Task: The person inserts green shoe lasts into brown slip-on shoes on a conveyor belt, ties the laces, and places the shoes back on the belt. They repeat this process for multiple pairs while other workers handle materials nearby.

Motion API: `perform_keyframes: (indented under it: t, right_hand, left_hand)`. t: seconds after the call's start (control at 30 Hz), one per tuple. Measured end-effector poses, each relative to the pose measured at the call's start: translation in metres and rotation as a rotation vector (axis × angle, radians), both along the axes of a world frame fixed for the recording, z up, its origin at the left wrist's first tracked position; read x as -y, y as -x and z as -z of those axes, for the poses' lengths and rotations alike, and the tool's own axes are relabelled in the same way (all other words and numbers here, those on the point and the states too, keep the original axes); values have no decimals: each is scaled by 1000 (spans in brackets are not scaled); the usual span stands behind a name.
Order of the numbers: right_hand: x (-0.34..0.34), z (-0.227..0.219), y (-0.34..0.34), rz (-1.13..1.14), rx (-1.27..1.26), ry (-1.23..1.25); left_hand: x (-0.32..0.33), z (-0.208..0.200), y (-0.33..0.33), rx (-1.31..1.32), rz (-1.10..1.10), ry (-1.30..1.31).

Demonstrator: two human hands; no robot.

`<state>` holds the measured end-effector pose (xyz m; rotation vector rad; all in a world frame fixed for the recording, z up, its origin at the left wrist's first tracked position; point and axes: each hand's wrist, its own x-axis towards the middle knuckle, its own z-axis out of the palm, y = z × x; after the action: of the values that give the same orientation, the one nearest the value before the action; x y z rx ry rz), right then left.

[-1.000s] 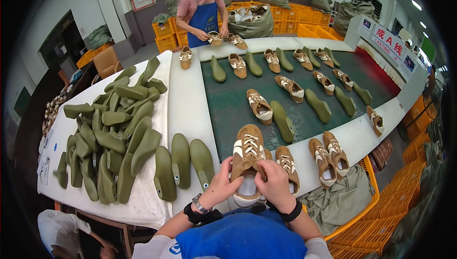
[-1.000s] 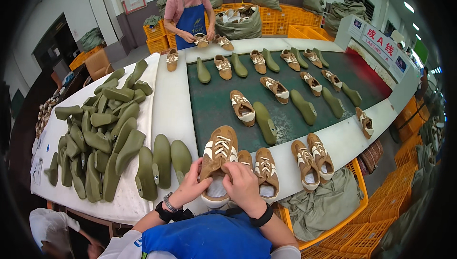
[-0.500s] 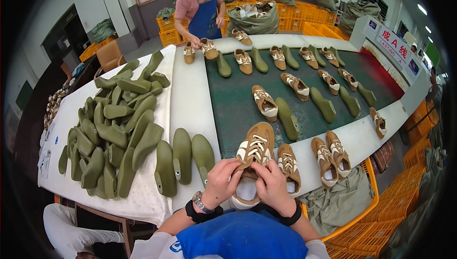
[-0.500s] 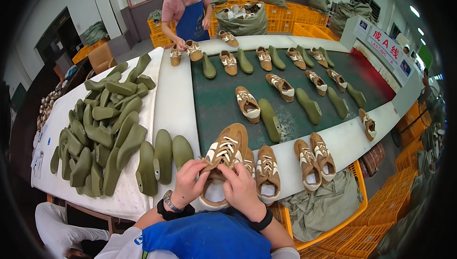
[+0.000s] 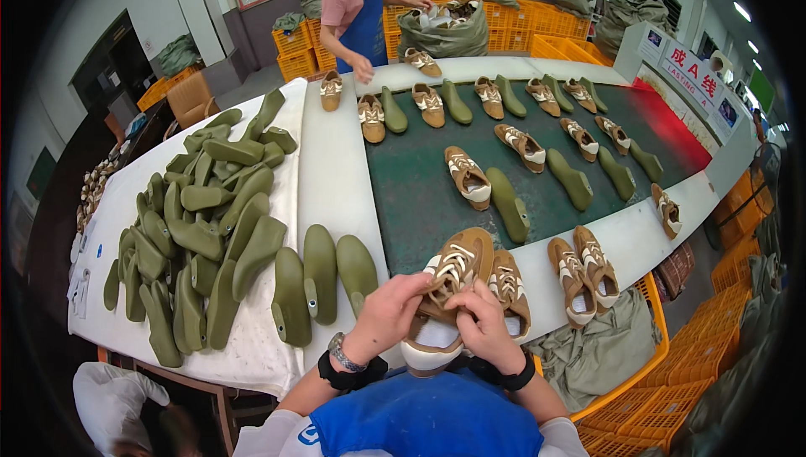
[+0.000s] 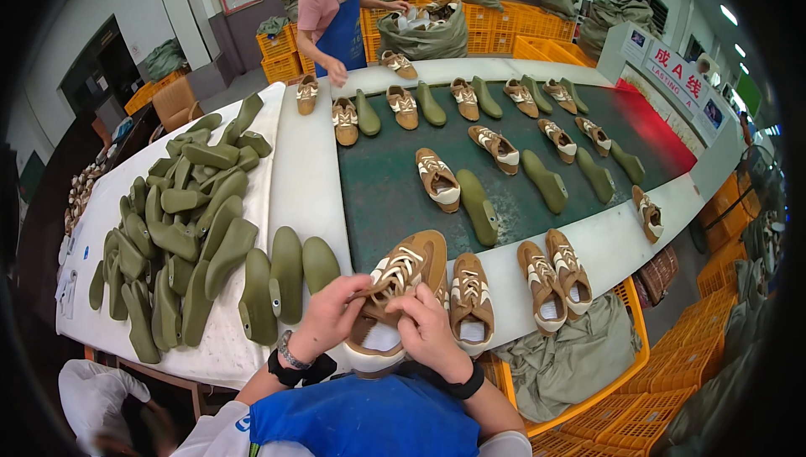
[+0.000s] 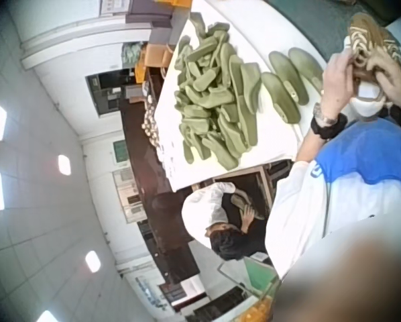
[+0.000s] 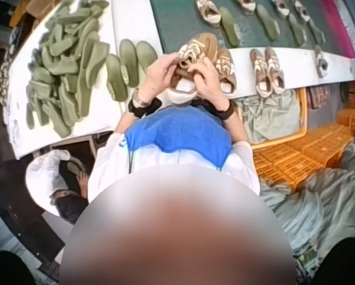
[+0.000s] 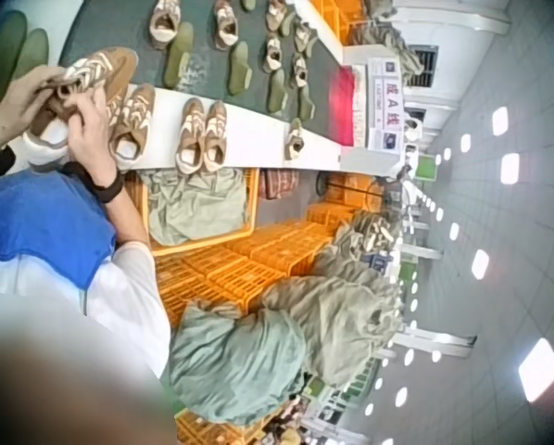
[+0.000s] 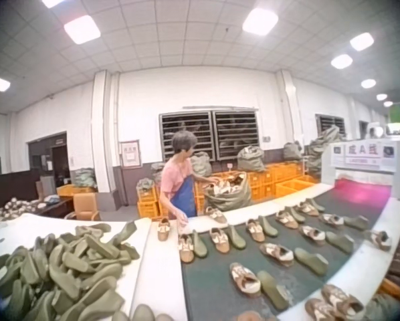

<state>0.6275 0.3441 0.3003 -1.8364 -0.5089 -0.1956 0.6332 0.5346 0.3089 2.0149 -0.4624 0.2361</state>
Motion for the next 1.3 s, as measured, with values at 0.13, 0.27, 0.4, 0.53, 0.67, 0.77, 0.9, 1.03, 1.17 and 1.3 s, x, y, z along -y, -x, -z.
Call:
perform_keyframes:
  t: [0.13, 0.27, 0.4, 0.53, 0.67, 0.77, 0.9, 1.03, 1.17, 1.3]
  right_hand:
    - [-8, 2, 0, 140, 191, 33]
    - [-9, 12, 0, 224, 170, -113]
    - [-8, 24, -4, 303, 84, -281]
    - [-7, 27, -10, 300, 23, -395]
    - [-10, 22, -10, 280, 11, -389]
    - [-10, 18, -10, 276, -45, -441]
    - [-11, 12, -10, 220, 48, -238]
    - [-14, 7, -8, 244, 134, -122]
    - [-15, 5, -6, 220, 205, -73]
    - [-14, 10, -5, 216, 207, -86]
  left_hand:
    - [8, -4, 1, 234, 79, -324]
    - [8, -7, -2, 260, 173, -291]
    - [2, -3, -4, 265, 265, -224]
    - [-5, 5, -3, 257, 294, -213]
    - [-14, 9, -2, 253, 309, -202]
    - [-13, 7, 0, 237, 278, -165]
    - [-1, 3, 1, 181, 154, -113]
    - [2, -1, -1, 231, 137, -143]
    - [2, -1, -4, 166, 191, -164]
    - [3, 0, -8, 120, 268, -96]
